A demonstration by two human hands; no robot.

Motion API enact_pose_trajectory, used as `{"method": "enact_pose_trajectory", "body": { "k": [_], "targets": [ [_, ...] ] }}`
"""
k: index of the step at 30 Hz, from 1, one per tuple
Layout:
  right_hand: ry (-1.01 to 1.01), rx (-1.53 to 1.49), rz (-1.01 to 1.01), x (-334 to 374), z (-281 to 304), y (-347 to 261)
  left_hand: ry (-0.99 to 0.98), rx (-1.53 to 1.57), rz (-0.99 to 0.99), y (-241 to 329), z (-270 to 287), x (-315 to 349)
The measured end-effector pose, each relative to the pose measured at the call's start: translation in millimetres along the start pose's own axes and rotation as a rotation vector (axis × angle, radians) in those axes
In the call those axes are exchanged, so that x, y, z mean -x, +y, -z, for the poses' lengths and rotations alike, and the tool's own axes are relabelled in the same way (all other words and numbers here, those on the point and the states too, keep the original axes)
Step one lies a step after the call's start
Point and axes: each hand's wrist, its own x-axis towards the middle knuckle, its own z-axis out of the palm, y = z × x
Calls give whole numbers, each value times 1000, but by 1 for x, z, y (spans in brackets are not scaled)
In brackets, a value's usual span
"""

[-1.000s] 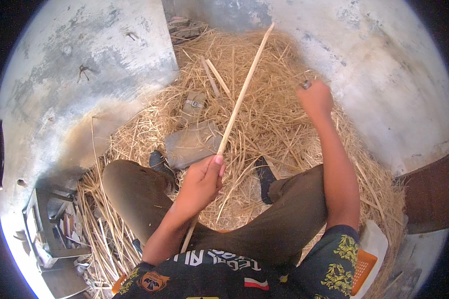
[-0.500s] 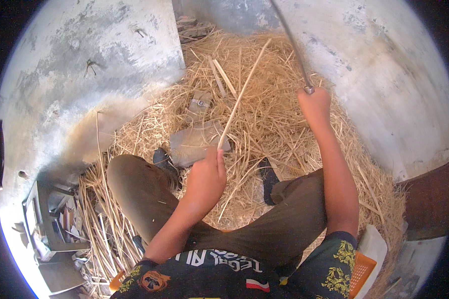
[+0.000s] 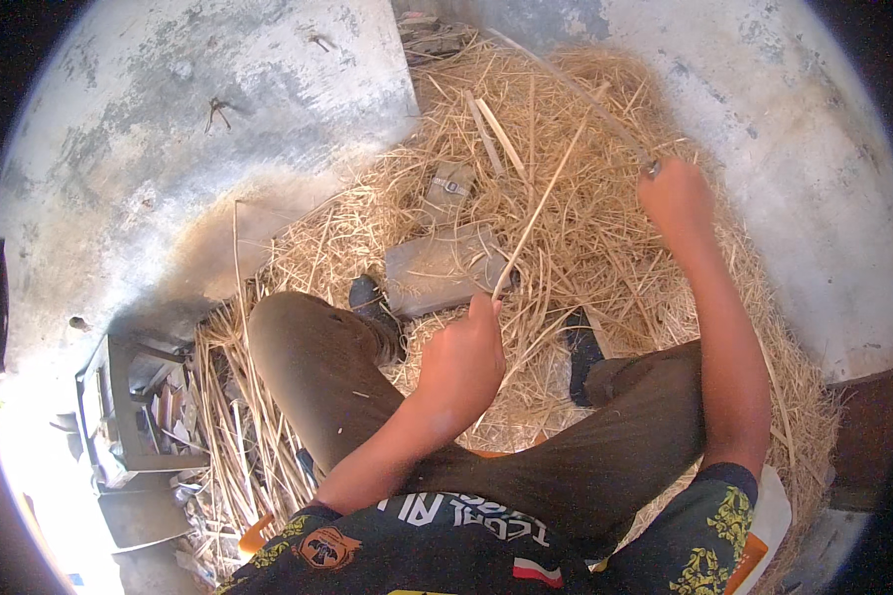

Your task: The person sits cross-legged on a bed of straw and uses a large curved knife to sharpen thin wooden sticks. They hold each stick with one hand and scrape the blade along its length to remove bark and smooth the surface, occasionally rotating the stick to work on different sides.

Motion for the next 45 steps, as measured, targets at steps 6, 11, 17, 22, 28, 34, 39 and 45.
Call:
{"method": "enact_pose_trajectory", "body": {
  "k": [6, 11, 17, 22, 28, 34, 39, 45],
  "targets": [
    [-25, -71, 443, 55, -4, -27, -1, 126, 13, 4, 14, -4],
    [121, -62, 500, 40, -22, -26, 52, 112, -3, -3, 3, -13],
    [87, 73, 637, 62, -19, -53, 77, 118, 9, -6, 13, -11],
    [-40, 30, 160, 26, -2, -36, 84, 152, -44, -3, 6, -6],
    [-128, 39, 360, 57, 5, -55, 55, 125, 4, -2, 8, -8],
    [-67, -4, -41, -3, 3, 9, -35, 207, -11, 9, 2, 2],
    [-61, 8, 233, 34, 2, -28, 51, 199, -38, 6, 12, -1],
    [129, 10, 223, 5, -4, 3, 54, 288, -92, 3, 16, -9]
  ]
}}
